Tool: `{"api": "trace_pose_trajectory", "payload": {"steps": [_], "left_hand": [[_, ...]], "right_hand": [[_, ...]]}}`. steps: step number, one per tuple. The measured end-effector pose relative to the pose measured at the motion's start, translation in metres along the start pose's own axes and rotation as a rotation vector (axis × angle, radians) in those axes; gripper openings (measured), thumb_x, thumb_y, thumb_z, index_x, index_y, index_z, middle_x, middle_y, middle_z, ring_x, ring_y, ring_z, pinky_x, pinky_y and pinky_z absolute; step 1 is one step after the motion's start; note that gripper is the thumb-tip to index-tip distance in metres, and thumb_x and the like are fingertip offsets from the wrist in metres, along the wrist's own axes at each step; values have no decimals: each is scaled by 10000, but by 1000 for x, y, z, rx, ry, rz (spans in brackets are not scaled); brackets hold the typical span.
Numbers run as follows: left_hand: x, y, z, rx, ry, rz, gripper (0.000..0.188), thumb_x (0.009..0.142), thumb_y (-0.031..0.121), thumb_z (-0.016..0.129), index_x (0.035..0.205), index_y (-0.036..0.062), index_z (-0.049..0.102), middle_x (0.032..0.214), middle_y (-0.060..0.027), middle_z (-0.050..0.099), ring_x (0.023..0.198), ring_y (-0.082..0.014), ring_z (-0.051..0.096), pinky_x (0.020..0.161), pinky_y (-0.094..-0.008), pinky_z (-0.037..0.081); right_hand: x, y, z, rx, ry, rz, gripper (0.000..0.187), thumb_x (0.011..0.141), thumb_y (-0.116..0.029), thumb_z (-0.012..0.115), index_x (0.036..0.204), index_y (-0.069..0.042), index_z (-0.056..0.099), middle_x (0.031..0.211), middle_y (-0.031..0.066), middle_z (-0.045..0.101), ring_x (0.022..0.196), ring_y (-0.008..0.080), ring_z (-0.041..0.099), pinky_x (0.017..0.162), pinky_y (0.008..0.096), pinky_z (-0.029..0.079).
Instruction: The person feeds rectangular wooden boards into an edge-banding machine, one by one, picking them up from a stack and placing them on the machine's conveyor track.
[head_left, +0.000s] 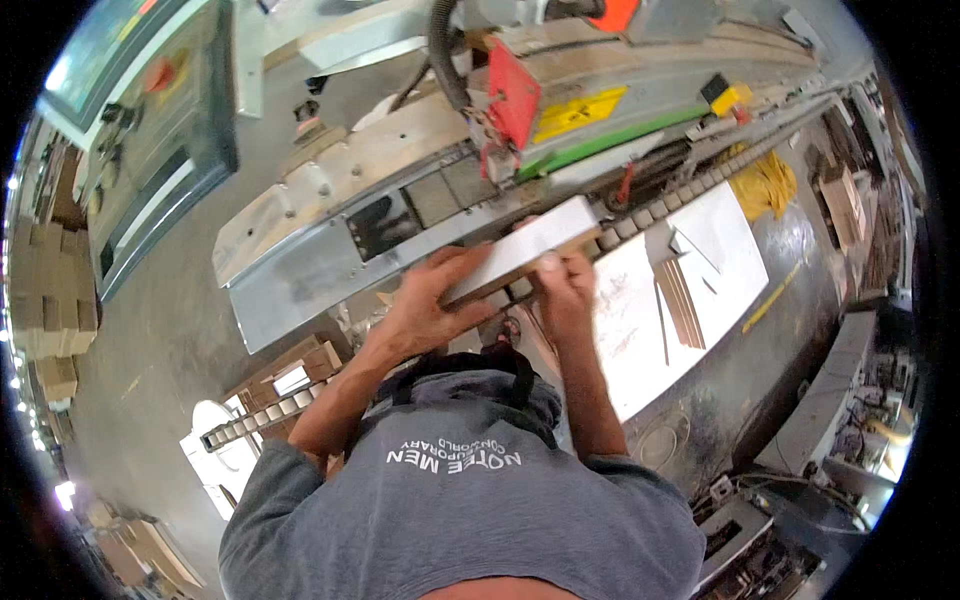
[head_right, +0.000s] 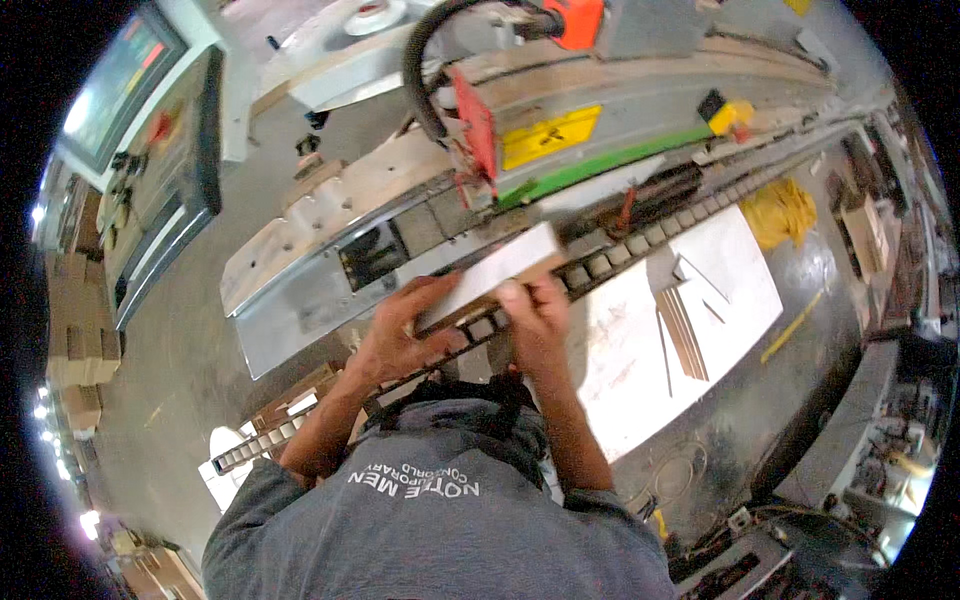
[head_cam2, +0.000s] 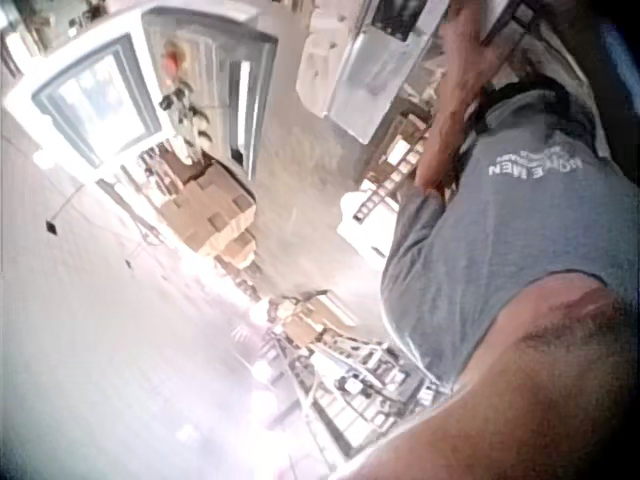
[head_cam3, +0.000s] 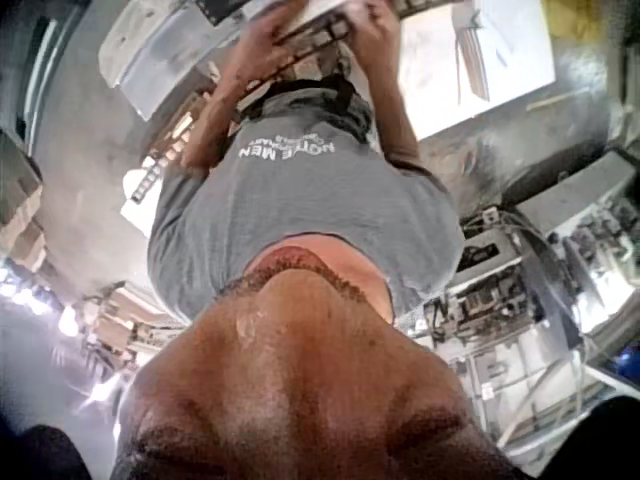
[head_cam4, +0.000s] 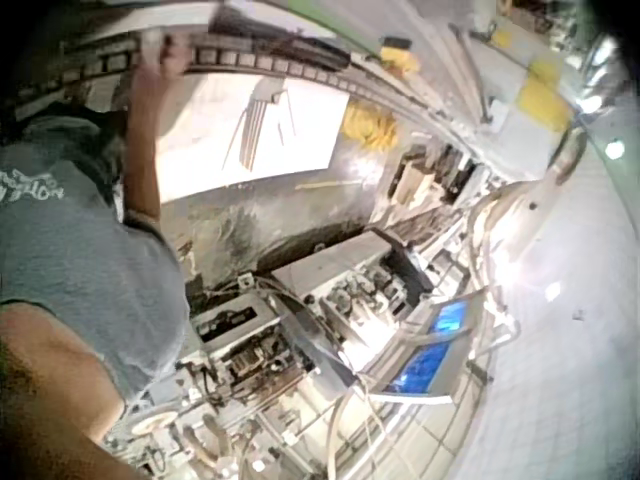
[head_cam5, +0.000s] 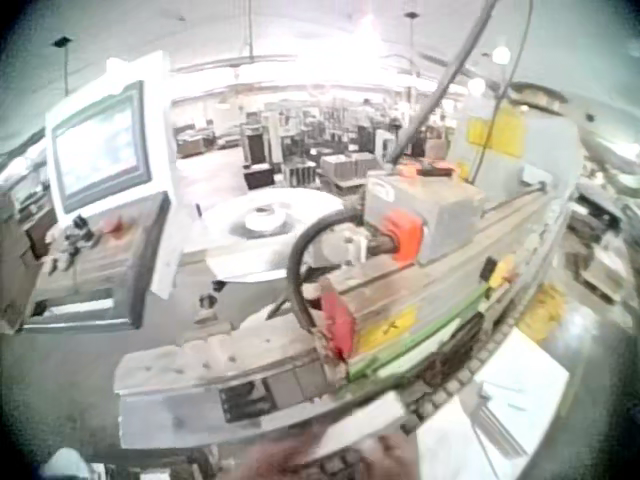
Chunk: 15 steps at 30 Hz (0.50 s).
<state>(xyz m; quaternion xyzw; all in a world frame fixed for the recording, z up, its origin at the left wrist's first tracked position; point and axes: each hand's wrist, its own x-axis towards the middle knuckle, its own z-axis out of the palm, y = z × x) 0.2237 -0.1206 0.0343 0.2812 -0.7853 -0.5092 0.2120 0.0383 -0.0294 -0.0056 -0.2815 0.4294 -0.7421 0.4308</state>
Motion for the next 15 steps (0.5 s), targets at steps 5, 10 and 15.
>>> {"api": "trace_pose_trajectory", "payload": {"steps": [5, 10, 15], "left_hand": [[-41, -64, -64, 208, 333, -10, 498, 773, 114, 823, 1244, 54, 676, 1141, -188, 660, 1081, -354, 628, 901, -414, 510], [-56, -123, -117, 686, 452, 130, 501, 674, 92, 838, 1160, 80, 719, 1119, -149, 649, 1066, -343, 573, 915, -442, 458], [-69, -137, -131, 863, 640, 105, 465, 654, 147, 863, 1100, 85, 745, 1177, -132, 613, 1100, -349, 538, 926, -467, 432]], "right_hand": [[12, 72, 73, 87, -159, 395, 344, 1012, -205, 598, 1286, 2, 578, 1212, 93, 621, 1085, 207, 621, 957, 382, 534], [-2, 124, 127, 137, -215, 489, 609, 1006, -147, 601, 1495, 78, 315, 1356, 221, 544, 1154, 267, 610, 942, 376, 553], [15, 152, 161, 136, -186, 397, 778, 1012, -139, 582, 1535, 112, 64, 1461, 337, 394, 1209, 334, 582, 981, 394, 551]]}}
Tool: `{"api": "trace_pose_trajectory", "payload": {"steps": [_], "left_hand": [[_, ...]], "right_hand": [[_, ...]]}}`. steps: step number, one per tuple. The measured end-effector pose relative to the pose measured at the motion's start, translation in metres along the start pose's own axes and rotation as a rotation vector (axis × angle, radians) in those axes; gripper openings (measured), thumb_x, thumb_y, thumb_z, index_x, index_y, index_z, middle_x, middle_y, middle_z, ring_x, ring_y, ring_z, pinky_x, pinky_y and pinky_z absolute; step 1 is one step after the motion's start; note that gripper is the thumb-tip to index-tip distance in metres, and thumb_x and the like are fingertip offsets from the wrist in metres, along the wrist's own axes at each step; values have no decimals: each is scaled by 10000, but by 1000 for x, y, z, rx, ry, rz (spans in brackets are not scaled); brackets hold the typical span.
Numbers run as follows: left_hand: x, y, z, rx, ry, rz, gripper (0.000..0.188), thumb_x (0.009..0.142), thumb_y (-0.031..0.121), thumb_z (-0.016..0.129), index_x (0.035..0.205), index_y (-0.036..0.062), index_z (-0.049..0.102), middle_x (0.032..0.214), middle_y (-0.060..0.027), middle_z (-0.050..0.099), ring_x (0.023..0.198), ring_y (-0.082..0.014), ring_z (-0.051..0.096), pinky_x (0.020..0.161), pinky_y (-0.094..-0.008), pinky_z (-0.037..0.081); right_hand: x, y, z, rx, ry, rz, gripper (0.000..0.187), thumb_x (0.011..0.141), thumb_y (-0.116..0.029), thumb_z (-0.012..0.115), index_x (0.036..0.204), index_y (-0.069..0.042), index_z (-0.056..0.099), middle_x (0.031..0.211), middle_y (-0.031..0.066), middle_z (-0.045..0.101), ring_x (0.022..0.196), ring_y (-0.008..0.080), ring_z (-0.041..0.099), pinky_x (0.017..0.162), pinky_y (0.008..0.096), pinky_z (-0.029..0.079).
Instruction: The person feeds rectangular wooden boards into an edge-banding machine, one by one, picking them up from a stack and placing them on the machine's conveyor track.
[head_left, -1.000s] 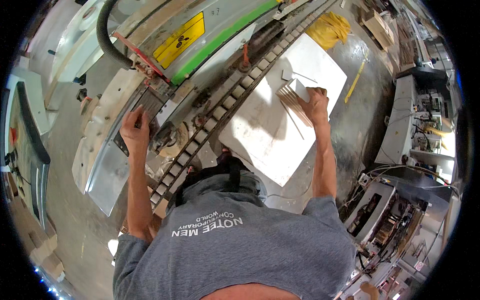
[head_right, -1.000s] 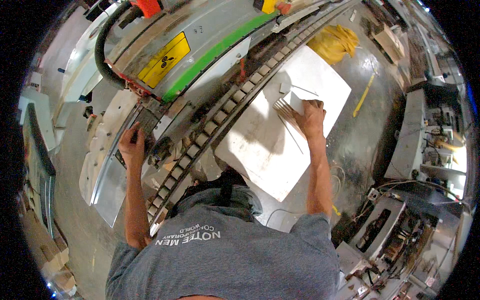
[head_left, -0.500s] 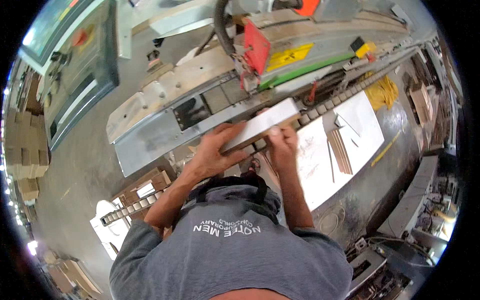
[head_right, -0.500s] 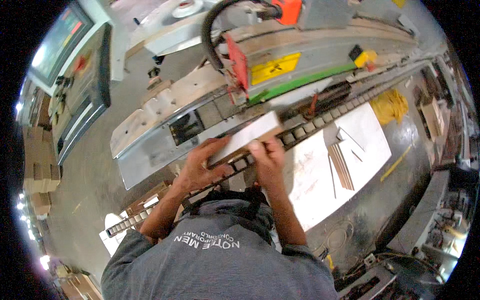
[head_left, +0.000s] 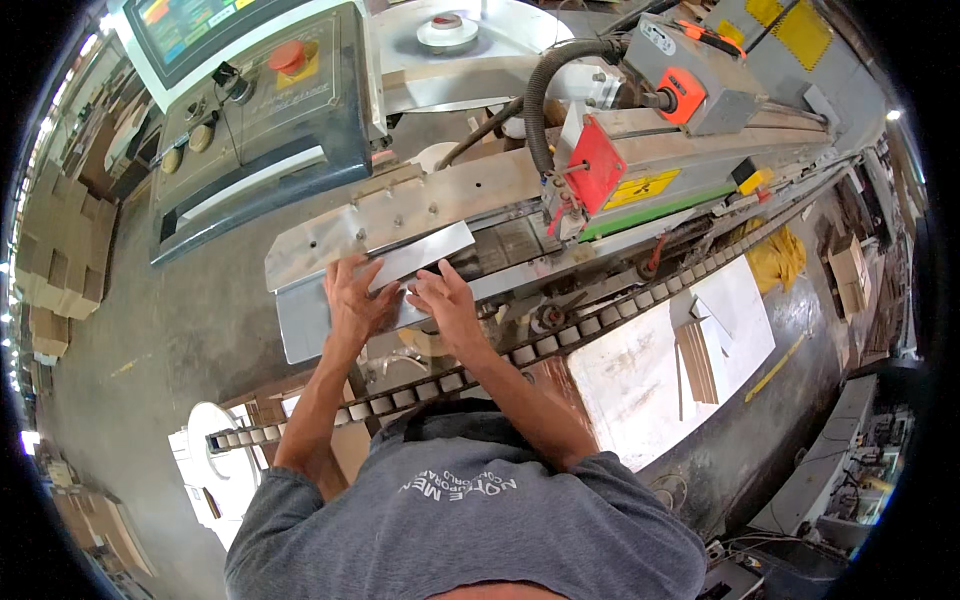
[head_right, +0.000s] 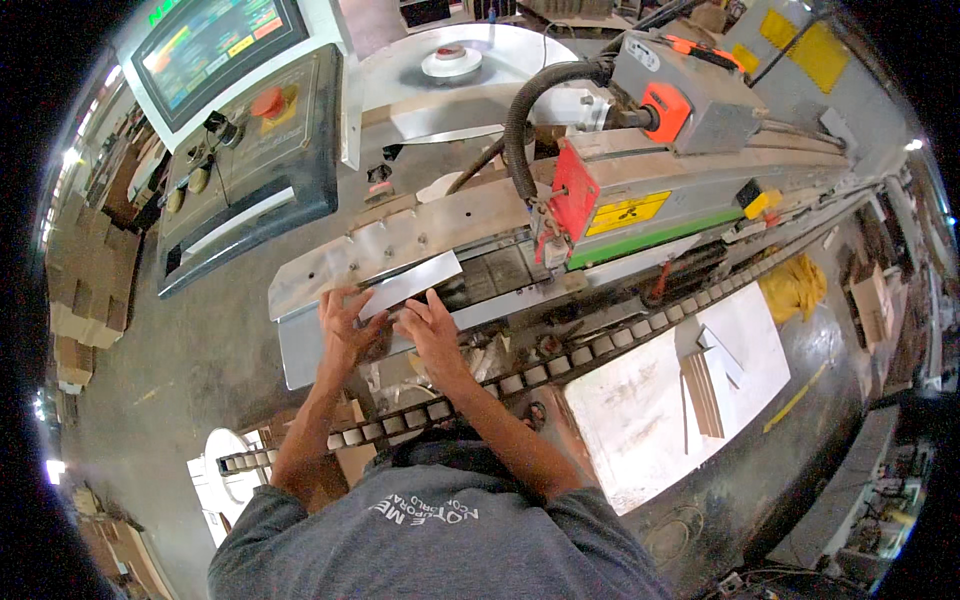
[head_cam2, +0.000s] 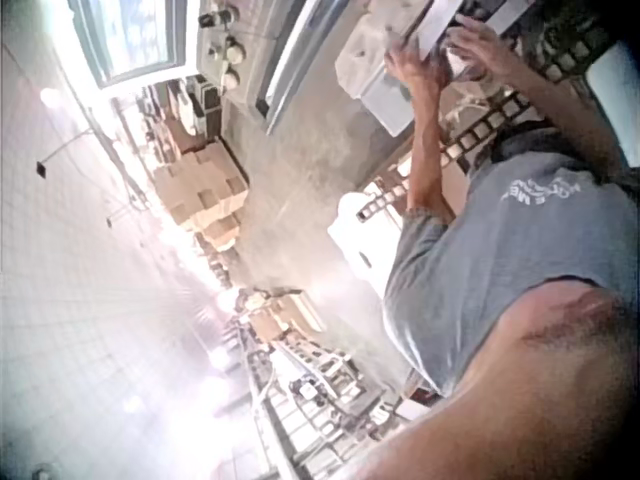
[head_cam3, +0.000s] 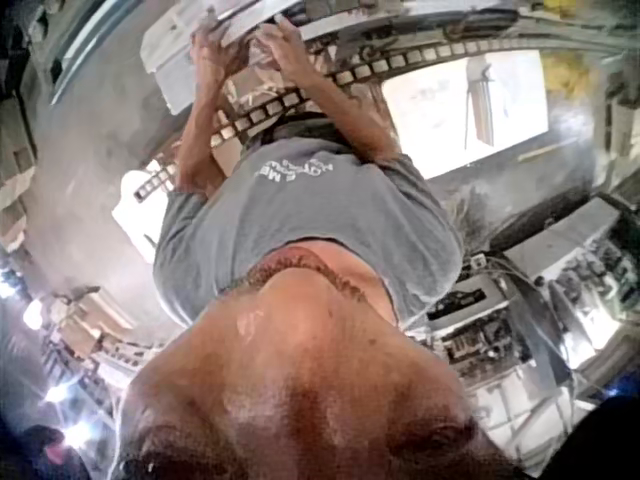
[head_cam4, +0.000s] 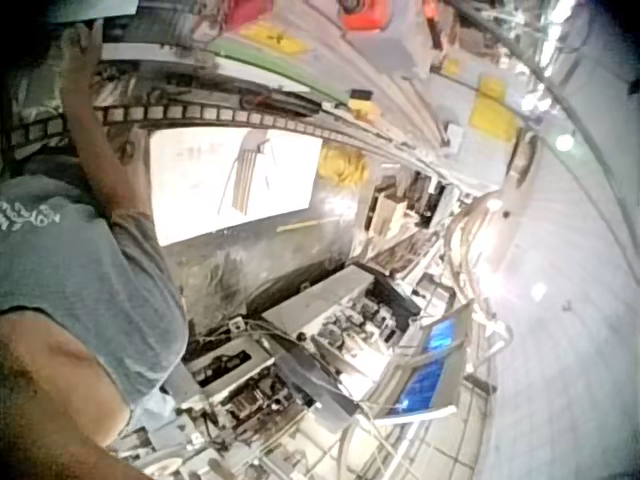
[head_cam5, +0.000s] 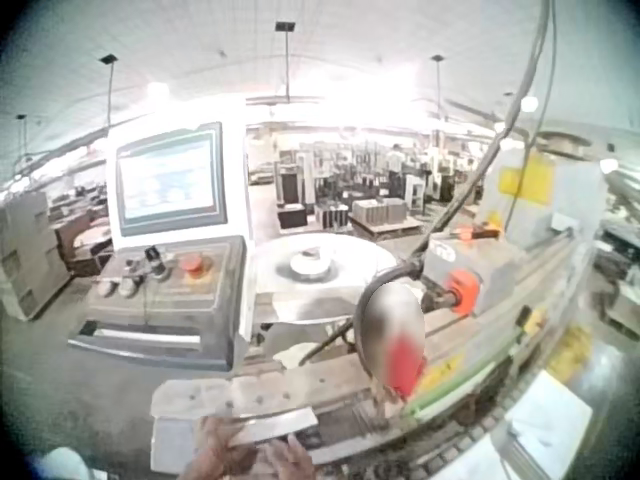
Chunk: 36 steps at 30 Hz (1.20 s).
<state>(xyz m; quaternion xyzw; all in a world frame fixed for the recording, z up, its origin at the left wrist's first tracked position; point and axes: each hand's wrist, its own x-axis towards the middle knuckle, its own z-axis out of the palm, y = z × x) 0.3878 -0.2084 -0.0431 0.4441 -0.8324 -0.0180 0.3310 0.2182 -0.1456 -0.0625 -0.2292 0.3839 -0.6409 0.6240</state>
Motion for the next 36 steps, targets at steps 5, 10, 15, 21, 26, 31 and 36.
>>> {"api": "trace_pose_trajectory", "payload": {"steps": [5, 10, 15, 21, 26, 31, 36], "left_hand": [[-12, -15, -4, -58, 16, -193, 427, 664, 125, 863, 1073, 67, 755, 1010, -127, 648, 968, -329, 580, 862, -447, 468], [-6, -22, 0, -131, 67, -136, 374, 684, 65, 838, 1048, 46, 756, 883, -126, 651, 846, -321, 602, 758, -423, 500], [-5, -29, 2, -186, 44, -110, 364, 687, 44, 832, 1042, 34, 751, 849, -135, 644, 792, -319, 602, 694, -407, 504], [-1, -20, 6, -220, 20, -110, 345, 714, 46, 824, 1049, 30, 744, 859, -138, 641, 797, -312, 607, 698, -397, 505], [11, -4, 21, -269, -50, -149, 319, 749, 65, 815, 1056, 30, 738, 868, -146, 640, 800, -316, 611, 717, -400, 507], [30, 17, 44, -266, -81, -137, 289, 784, 54, 792, 1065, 32, 732, 886, -153, 649, 793, -320, 624, 704, -387, 510], [51, 46, 76, -263, -78, -94, 293, 761, 88, 810, 1045, 54, 745, 858, -149, 635, 814, -340, 617, 731, -408, 509]], "right_hand": [[11, 5, 6, -63, -4, -16, 804, 1009, -143, 585, 1526, 127, 31, 1477, 350, 358, 1220, 346, 572, 983, 383, 552], [14, 4, 6, -88, -5, 17, 810, 1002, -134, 595, 1518, 140, 34, 1477, 350, 357, 1231, 346, 567, 980, 373, 554], [16, 9, 7, -103, 50, -9, 760, 990, -122, 615, 1499, 158, 127, 1436, 313, 426, 1191, 295, 593, 959, 354, 567], [22, 10, -7, -139, 19, -67, 578, 969, -136, 642, 1357, 175, 348, 1313, 246, 537, 1123, 239, 618, 917, 327, 577], [22, -15, -19, -191, 61, -76, 571, 947, -126, 664, 1304, 208, 370, 1272, 270, 553, 1094, 253, 630, 899, 327, 582], [32, -35, -45, -126, 105, -111, 434, 949, -114, 665, 1205, 157, 442, 1199, 210, 574, 1056, 211, 620, 902, 320, 569], [39, -59, -83, -196, 113, -163, 249, 976, -109, 626, 1089, 83, 515, 1105, 96, 600, 1009, 117, 597, 853, 267, 562]]}}
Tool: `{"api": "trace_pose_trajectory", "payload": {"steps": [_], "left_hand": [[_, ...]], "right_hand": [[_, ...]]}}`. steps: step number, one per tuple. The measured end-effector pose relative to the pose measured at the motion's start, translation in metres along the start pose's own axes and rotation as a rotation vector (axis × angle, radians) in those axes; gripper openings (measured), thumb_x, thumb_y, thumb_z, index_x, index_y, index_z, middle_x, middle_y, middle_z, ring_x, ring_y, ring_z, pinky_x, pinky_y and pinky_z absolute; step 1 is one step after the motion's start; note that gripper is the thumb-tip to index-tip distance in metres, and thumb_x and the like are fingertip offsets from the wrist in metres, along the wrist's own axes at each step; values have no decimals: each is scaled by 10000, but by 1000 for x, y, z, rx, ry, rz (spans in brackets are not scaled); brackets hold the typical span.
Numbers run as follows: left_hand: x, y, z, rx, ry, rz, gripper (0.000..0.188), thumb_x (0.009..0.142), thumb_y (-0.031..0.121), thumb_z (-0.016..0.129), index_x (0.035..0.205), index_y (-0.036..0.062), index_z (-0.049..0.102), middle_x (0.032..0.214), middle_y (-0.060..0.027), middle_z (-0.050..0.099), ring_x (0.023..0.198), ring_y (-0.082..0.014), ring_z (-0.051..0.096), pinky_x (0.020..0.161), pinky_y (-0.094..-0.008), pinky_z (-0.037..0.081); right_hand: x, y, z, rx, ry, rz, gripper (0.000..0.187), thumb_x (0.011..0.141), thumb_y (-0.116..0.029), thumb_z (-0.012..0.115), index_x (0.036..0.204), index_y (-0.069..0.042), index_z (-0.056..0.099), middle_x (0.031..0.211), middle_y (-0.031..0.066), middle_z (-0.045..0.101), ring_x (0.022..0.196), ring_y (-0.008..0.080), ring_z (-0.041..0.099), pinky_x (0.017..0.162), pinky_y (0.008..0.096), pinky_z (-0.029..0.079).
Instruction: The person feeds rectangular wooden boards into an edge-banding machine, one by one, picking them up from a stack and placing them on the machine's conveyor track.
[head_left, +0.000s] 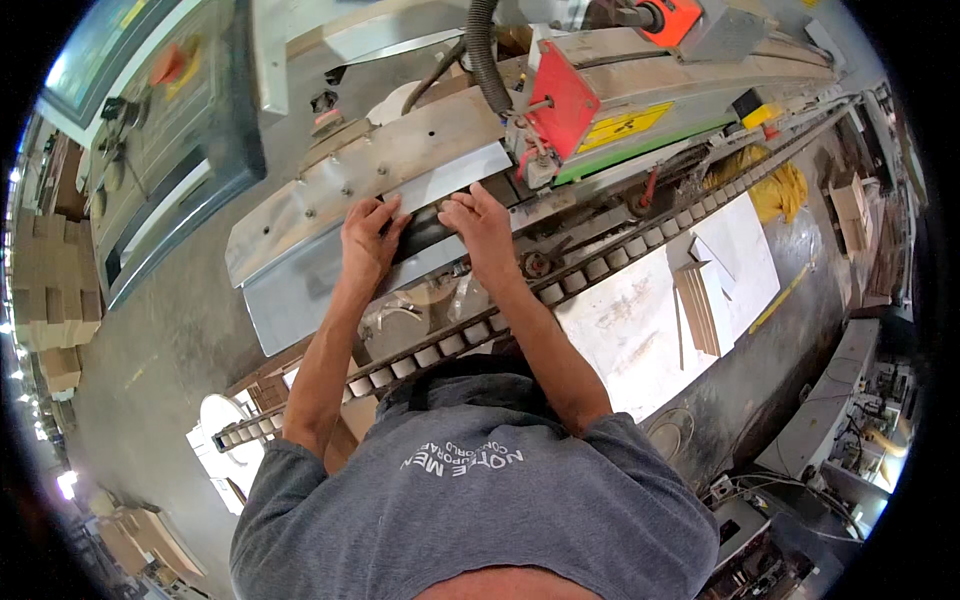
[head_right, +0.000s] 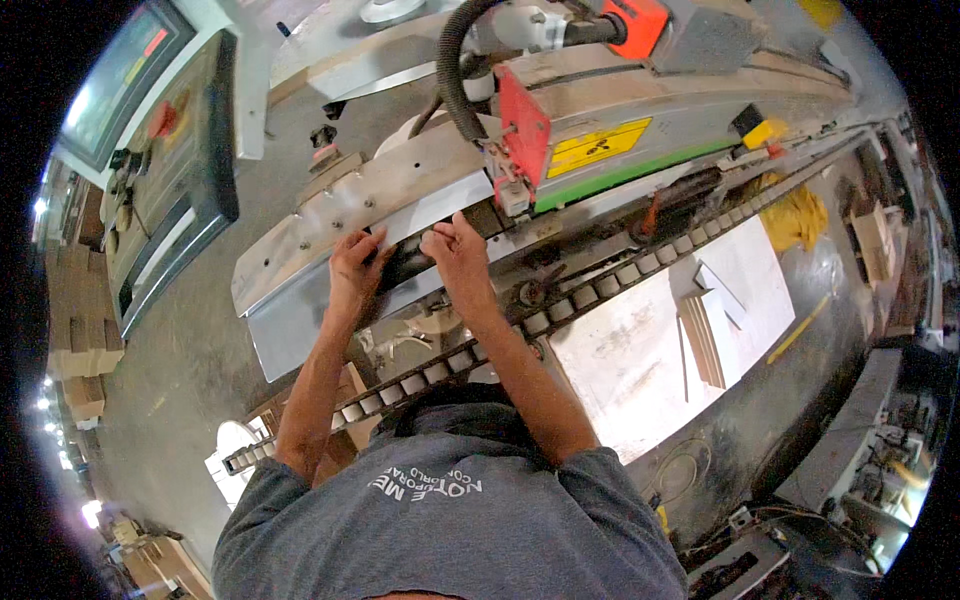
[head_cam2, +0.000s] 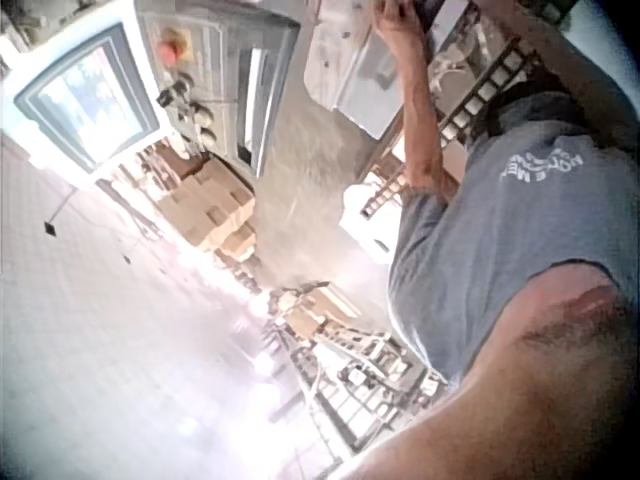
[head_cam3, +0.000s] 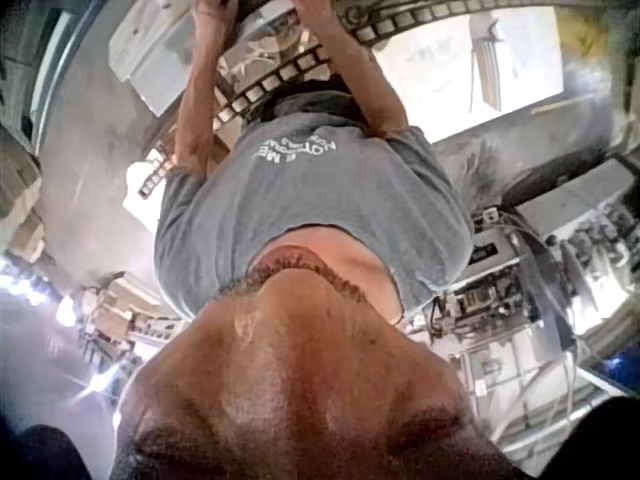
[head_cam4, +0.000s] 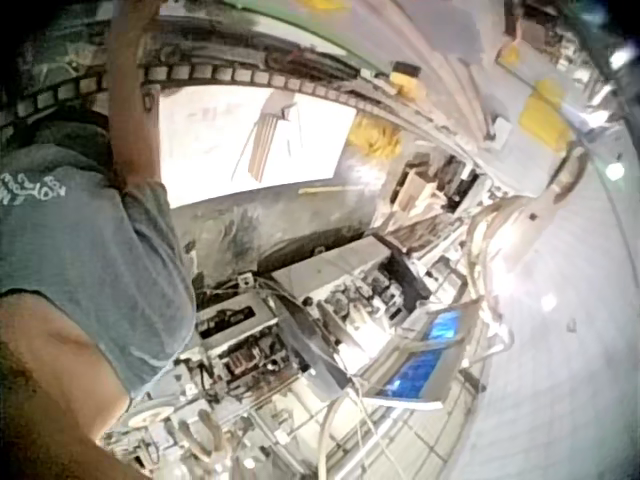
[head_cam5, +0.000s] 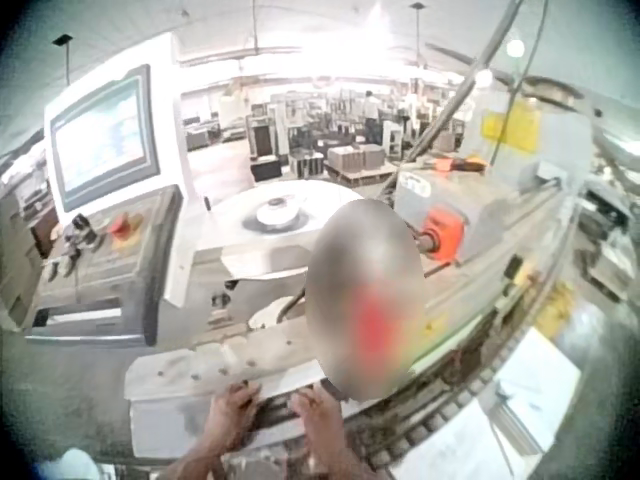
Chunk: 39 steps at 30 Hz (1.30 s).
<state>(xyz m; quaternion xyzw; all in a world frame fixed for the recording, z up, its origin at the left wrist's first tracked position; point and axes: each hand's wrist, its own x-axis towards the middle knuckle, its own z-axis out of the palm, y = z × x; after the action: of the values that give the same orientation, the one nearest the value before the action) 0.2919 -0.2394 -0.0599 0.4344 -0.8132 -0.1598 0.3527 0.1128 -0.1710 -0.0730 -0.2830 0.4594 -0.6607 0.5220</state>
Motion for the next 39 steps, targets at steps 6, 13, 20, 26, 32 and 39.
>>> {"api": "trace_pose_trajectory", "payload": {"steps": [6, 13, 20, 26, 32, 39], "left_hand": [[27, 41, 52, -60, -80, 30, 253, 788, 108, 793, 1028, 45, 740, 795, -140, 626, 751, -334, 611, 693, -410, 498], [53, 52, 97, -155, -111, 43, 282, 852, 73, 749, 1133, 54, 727, 761, -128, 621, 662, -235, 607, 652, -330, 500], [48, 82, 99, -252, -144, -33, 266, 883, 107, 733, 1139, 35, 722, 795, -132, 621, 690, -250, 616, 675, -337, 503], [18, 64, 72, -93, -100, 2, 237, 875, 97, 716, 1098, 20, 739, 810, -132, 654, 730, -238, 647, 707, -333, 522], [-19, 92, 54, -356, -141, -101, 306, 831, 57, 752, 1135, 42, 724, 875, -109, 687, 763, -238, 651, 725, -359, 536], [-36, 168, -8, -529, -577, 151, 696, 754, 233, 859, 1357, 22, 583, 1277, -204, 603, 1223, -362, 556, 1019, -437, 467]], "right_hand": [[-14, -27, -44, -33, 123, -40, 447, 972, -72, 630, 1369, 79, 491, 1209, 127, 628, 1006, 139, 627, 871, 289, 568], [-96, -102, -132, -729, 145, -271, 446, 912, -9, 681, 1348, -67, 606, 1157, 99, 697, 1002, 157, 663, 810, 321, 564], [-171, -150, -336, -1749, 580, -148, 655, 781, -207, 801, 1353, 2, 559, 1332, 228, 573, 1278, 387, 462, 1075, 506, 409], [-189, -152, -365, -1747, 704, 61, 570, 738, -174, 840, 1238, 20, 646, 1210, 224, 634, 1150, 403, 528, 997, 474, 453], [-201, -177, -294, -1521, 831, -183, 463, 820, -163, 790, 1206, 45, 641, 1095, 188, 653, 1000, 289, 636, 857, 400, 536], [-153, -110, -135, -283, 324, -300, 157, 915, -180, 679, 971, -40, 636, 909, 11, 638, 812, 119, 559, 762, 292, 473]]}}
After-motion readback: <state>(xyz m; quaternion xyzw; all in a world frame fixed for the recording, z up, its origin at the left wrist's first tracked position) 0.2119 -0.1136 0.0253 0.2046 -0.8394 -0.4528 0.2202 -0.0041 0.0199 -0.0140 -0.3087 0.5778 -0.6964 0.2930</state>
